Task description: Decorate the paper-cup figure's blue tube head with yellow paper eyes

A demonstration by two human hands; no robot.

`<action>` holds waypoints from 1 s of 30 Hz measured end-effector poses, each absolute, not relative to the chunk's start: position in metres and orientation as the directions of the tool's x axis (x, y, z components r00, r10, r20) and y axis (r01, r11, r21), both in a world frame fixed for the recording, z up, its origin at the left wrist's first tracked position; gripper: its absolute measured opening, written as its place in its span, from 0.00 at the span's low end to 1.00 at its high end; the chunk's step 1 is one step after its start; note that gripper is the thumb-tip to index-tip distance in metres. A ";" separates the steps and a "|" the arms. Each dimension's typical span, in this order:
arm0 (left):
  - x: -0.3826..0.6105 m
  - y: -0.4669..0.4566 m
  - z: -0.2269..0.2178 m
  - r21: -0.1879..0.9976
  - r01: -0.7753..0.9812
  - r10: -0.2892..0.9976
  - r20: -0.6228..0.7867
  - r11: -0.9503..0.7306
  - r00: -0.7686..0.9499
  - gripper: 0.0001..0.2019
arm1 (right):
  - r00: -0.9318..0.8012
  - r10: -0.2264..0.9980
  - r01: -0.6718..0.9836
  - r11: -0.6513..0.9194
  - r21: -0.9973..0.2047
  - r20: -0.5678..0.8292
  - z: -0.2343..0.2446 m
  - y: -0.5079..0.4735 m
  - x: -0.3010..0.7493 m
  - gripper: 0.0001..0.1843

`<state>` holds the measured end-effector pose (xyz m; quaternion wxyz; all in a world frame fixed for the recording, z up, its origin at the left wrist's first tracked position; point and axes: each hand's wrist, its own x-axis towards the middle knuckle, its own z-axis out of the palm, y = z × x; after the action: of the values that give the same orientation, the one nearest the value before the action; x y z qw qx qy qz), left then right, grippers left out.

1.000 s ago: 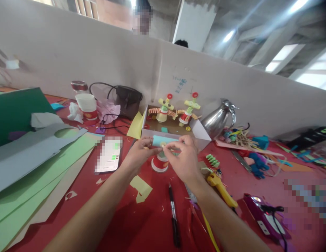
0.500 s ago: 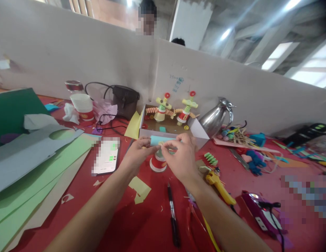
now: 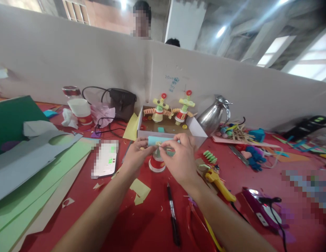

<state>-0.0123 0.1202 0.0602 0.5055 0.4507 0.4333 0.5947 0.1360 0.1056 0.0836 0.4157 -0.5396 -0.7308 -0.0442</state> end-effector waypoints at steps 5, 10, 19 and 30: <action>-0.012 0.119 0.060 0.979 -0.172 0.992 0.099 -0.112 -0.082 0.07 | -0.054 0.767 0.821 0.398 -0.409 0.639 0.079 0.110 0.133 0.04; -0.014 0.119 0.059 0.983 -0.145 0.992 0.096 -0.108 -0.086 0.07 | -0.054 0.752 0.842 0.388 -0.375 0.656 0.076 0.112 0.131 0.05; -0.010 0.118 0.061 0.972 -0.189 0.986 0.114 -0.136 -0.123 0.11 | -0.058 0.723 0.873 0.371 -0.315 0.689 0.078 0.113 0.128 0.05; -0.009 0.122 0.051 0.968 -0.164 0.975 0.164 -0.189 -0.153 0.08 | -0.041 0.701 0.859 0.388 -0.333 0.712 0.088 0.105 0.155 0.06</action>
<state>-0.0089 0.1225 0.0508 0.4602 0.4602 0.4403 0.6185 0.1550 0.1046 0.0877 0.4269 -0.5454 -0.7154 -0.0924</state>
